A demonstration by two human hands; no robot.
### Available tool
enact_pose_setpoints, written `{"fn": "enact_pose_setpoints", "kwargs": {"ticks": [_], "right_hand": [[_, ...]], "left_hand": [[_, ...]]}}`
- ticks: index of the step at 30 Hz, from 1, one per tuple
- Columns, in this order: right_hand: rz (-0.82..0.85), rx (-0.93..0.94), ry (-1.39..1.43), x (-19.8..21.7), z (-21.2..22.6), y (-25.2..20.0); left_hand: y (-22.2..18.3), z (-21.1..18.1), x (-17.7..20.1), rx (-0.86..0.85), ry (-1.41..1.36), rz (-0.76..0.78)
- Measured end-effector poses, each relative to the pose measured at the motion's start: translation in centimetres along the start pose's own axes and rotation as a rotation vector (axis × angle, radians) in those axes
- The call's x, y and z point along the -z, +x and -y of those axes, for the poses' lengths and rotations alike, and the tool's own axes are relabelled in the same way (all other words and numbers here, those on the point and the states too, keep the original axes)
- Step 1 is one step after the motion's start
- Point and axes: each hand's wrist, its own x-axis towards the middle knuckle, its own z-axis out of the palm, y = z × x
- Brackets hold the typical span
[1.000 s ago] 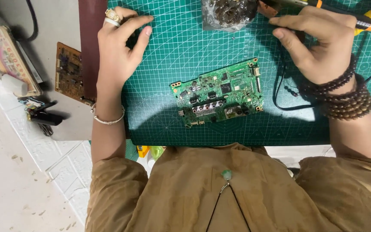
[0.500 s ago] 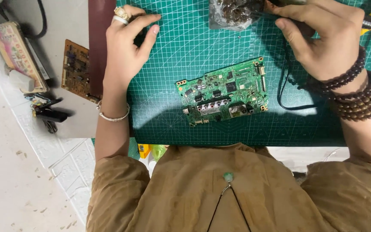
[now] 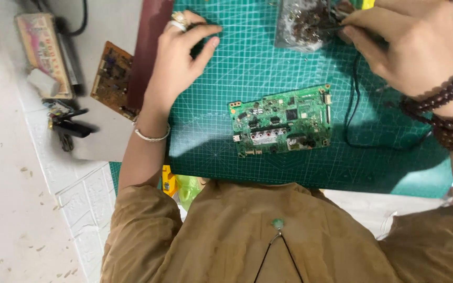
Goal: Testing and inspecting a circuit board using tools on a repair bench.
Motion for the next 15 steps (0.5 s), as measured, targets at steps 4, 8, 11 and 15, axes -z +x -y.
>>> {"fn": "enact_pose_setpoints", "kwargs": {"ticks": [4,8,11,15], "right_hand": [[0.095,0.032,-0.115,0.5,0.3,1.7],[0.132,0.042,-0.216,0.0,0.4,1.9],[0.132,0.027,-0.239,0.1,0.8,1.9],[0.124,0.024,-0.24,0.4,0.8,1.8]], "left_hand": [[0.0,0.2,0.0,-0.025,-0.009,-0.031],[-0.4,0.4,-0.5,0.06,-0.032,0.004],[-0.6,0.4,-0.6,0.071,-0.032,0.019],[-0.5,0.4,-0.6,0.059,-0.021,0.018]]}}
